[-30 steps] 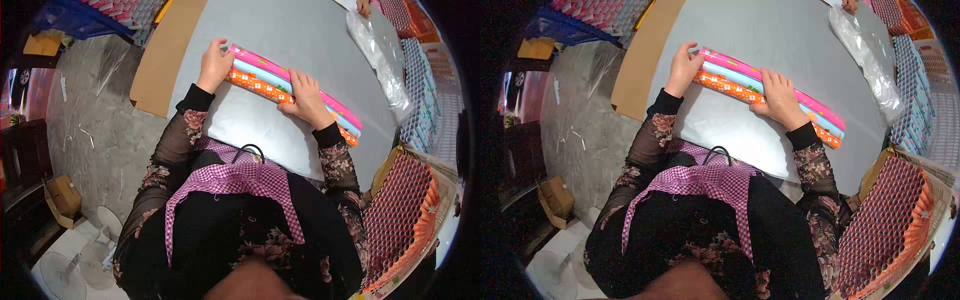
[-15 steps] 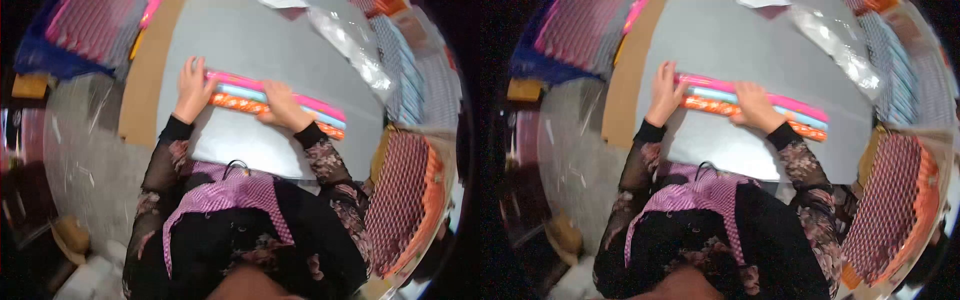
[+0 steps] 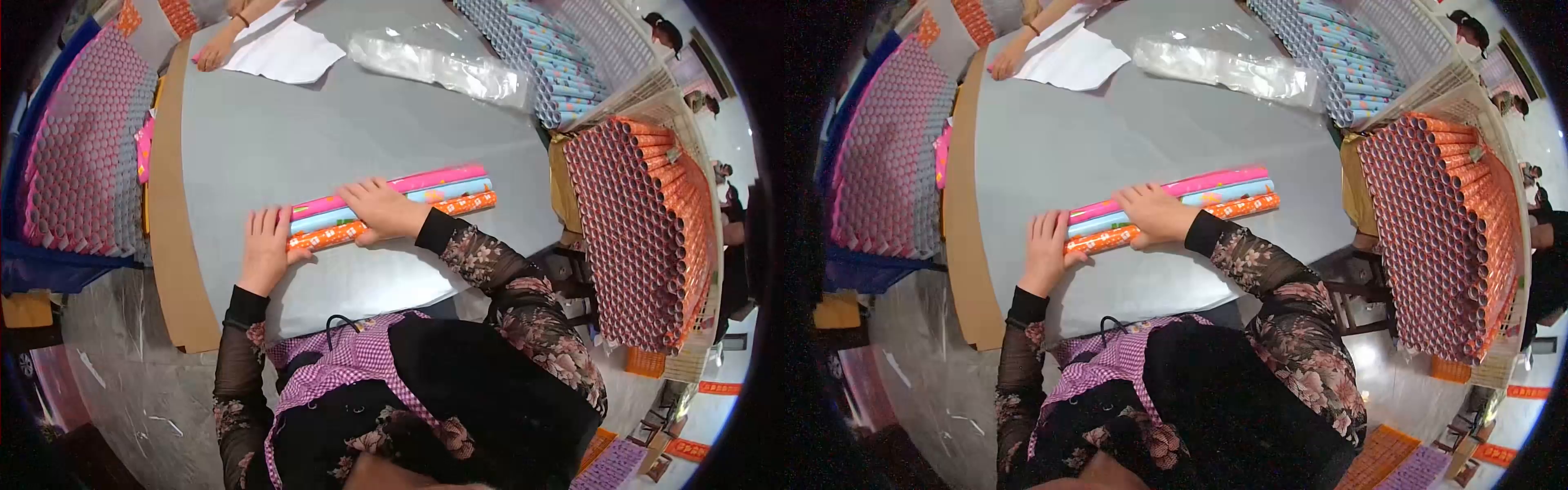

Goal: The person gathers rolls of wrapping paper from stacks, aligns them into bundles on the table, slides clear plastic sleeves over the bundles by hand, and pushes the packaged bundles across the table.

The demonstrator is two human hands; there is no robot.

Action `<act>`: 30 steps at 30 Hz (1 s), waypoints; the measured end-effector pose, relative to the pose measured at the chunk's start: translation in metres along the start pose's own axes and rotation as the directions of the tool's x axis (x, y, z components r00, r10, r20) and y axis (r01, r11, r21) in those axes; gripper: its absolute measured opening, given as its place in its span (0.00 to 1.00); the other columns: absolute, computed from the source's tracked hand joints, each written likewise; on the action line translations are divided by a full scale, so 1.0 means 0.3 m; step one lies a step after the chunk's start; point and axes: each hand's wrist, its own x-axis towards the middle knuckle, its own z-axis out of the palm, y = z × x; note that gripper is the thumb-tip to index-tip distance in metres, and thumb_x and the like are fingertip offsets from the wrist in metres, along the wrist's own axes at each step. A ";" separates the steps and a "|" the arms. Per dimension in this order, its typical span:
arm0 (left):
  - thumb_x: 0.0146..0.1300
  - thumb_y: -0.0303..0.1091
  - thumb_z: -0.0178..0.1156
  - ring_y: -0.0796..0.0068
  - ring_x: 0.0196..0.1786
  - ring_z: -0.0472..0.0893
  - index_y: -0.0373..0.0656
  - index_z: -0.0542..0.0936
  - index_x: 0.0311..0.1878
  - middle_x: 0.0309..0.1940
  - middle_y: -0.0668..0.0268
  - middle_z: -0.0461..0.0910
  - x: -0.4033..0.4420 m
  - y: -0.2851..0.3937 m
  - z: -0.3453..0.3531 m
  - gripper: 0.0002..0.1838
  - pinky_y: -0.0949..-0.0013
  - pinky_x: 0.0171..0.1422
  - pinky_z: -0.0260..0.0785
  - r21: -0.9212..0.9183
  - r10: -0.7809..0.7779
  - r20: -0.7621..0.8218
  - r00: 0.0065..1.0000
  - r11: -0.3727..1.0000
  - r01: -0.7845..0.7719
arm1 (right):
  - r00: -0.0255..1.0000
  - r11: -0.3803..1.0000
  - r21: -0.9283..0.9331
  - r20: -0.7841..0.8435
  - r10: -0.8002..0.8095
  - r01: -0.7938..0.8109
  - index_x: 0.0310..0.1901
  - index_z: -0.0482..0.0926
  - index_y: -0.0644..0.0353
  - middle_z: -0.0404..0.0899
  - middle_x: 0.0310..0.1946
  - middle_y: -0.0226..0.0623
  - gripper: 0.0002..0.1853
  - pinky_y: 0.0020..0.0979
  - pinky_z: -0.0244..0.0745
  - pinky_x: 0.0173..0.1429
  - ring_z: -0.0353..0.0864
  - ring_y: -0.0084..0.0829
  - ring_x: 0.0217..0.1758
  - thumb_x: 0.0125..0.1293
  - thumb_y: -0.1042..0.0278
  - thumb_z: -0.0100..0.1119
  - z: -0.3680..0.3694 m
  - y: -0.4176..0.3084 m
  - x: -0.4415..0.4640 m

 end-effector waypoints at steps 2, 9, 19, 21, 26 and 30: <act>0.50 0.70 0.58 0.49 0.60 0.69 0.32 0.70 0.62 0.56 0.52 0.71 0.007 0.014 0.019 0.49 0.45 0.69 0.56 0.030 0.010 -0.017 1.000 1.000 -0.010 | 0.998 1.000 -0.003 0.059 0.024 -0.024 0.66 0.63 0.70 0.70 0.60 0.49 0.58 0.50 0.63 0.66 0.70 0.46 0.66 0.34 0.45 0.79 -0.019 -0.009 0.010; 0.43 0.64 0.66 0.51 0.61 0.69 0.34 0.70 0.62 0.58 0.53 0.71 0.051 0.102 0.059 0.50 0.45 0.71 0.55 0.085 0.013 -0.036 0.999 0.996 -0.010 | 0.979 0.993 -0.029 -0.167 -0.120 0.116 0.63 0.65 0.72 0.73 0.57 0.51 0.61 0.50 0.65 0.66 0.74 0.49 0.60 0.28 0.40 0.79 0.050 -0.074 0.105; 0.46 0.63 0.66 0.55 0.60 0.71 0.32 0.69 0.62 0.55 0.54 0.73 0.118 0.185 0.087 0.48 0.47 0.71 0.56 0.092 0.020 -0.018 1.000 0.996 -0.019 | 0.968 0.997 0.067 -0.252 -0.022 0.040 0.60 0.68 0.70 0.72 0.52 0.48 0.37 0.43 0.67 0.61 0.72 0.46 0.58 0.52 0.56 0.70 0.029 -0.059 -0.048; 0.47 0.64 0.65 0.55 0.60 0.71 0.33 0.69 0.62 0.54 0.54 0.74 0.146 0.205 0.080 0.48 0.47 0.70 0.56 0.045 -0.015 0.110 0.994 0.999 0.010 | 0.969 0.997 0.075 -0.248 0.011 0.008 0.60 0.68 0.70 0.72 0.52 0.48 0.37 0.41 0.67 0.61 0.72 0.46 0.57 0.51 0.59 0.70 0.023 -0.045 -0.071; 0.60 0.51 0.65 0.55 0.58 0.73 0.38 0.71 0.62 0.53 0.55 0.76 0.318 0.113 0.053 0.34 0.51 0.62 0.61 -0.074 0.023 0.127 0.992 0.997 -0.013 | 0.963 0.996 0.081 -0.266 0.046 -0.025 0.58 0.70 0.71 0.73 0.51 0.47 0.35 0.41 0.67 0.61 0.72 0.45 0.58 0.53 0.58 0.69 0.026 -0.024 -0.097; 0.65 0.43 0.63 0.49 0.53 0.77 0.37 0.75 0.60 0.54 0.49 0.78 0.637 0.002 0.015 0.26 0.57 0.58 0.70 -0.128 0.020 0.094 0.995 0.992 -0.008 | 0.976 0.991 0.123 -0.205 0.068 -0.043 0.58 0.70 0.73 0.73 0.50 0.48 0.35 0.40 0.67 0.60 0.72 0.44 0.57 0.53 0.57 0.69 0.012 -0.016 -0.099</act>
